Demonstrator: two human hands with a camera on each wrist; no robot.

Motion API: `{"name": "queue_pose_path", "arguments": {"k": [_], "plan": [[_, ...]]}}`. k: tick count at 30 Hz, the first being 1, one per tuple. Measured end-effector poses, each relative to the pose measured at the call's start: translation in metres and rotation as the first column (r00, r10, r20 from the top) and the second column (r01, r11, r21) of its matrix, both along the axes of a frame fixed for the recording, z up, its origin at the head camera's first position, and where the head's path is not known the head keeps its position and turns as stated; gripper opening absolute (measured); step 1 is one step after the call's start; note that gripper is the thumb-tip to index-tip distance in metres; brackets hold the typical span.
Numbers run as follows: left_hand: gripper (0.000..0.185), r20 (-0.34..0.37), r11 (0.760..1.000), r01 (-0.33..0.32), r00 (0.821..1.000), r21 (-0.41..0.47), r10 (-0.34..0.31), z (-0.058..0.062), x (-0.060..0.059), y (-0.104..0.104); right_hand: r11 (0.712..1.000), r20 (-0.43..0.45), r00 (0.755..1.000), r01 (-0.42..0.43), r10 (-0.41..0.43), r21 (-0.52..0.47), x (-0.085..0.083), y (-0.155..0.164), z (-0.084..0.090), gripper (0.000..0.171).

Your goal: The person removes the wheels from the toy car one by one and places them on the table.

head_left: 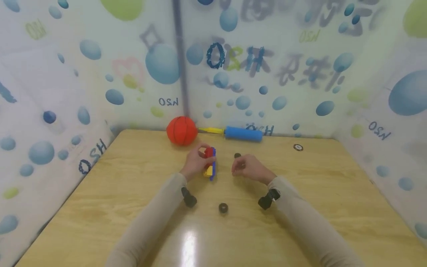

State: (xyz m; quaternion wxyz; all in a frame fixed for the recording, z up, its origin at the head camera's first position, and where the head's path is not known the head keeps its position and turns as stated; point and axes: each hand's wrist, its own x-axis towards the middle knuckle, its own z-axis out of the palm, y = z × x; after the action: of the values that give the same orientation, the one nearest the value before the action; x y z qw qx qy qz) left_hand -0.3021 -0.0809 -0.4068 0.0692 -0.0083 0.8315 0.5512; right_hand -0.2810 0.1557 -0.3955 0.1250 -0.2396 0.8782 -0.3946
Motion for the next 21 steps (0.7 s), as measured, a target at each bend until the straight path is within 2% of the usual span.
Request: {"name": "queue_pose_path", "arguments": {"k": [3,7,10,12,14,16,21], "plan": [[0.044,0.006,1.000,-0.008,1.000,0.015,0.008,0.001,-0.001,-0.002,0.999,0.004,0.999,-0.032,0.032,0.010,-0.002,0.001,-0.001,0.005],[0.045,-0.002,0.999,-0.021,1.000,0.044,0.021,0.001,-0.003,-0.003,0.982,-0.047,0.985,-0.159,0.164,0.103,0.004,-0.008,0.005,0.006],[0.045,-0.013,0.998,-0.022,1.000,0.066,0.023,0.001,-0.004,-0.006,0.938,-0.105,0.949,-0.269,0.296,0.220,0.019,-0.029,0.012,0.009],[0.045,-0.023,0.997,-0.024,0.999,0.071,0.025,0.003,-0.005,-0.007,0.909,-0.147,0.921,-0.313,0.362,0.276,0.029,-0.047,0.013,0.012],[0.046,-0.021,0.997,-0.030,0.999,0.075,0.032,0.005,-0.005,-0.009,0.894,-0.164,0.905,-0.334,0.393,0.299,0.036,-0.063,0.012,0.017],[0.047,-0.021,0.996,-0.040,0.999,0.075,0.041,0.007,-0.005,-0.011,0.890,-0.166,0.903,-0.333,0.396,0.311,0.041,-0.075,0.010,0.021],[0.049,-0.018,0.995,-0.050,0.998,0.082,0.052,0.010,-0.005,-0.020,0.898,-0.136,0.929,-0.284,0.344,0.336,0.050,-0.097,0.004,0.026]]}}
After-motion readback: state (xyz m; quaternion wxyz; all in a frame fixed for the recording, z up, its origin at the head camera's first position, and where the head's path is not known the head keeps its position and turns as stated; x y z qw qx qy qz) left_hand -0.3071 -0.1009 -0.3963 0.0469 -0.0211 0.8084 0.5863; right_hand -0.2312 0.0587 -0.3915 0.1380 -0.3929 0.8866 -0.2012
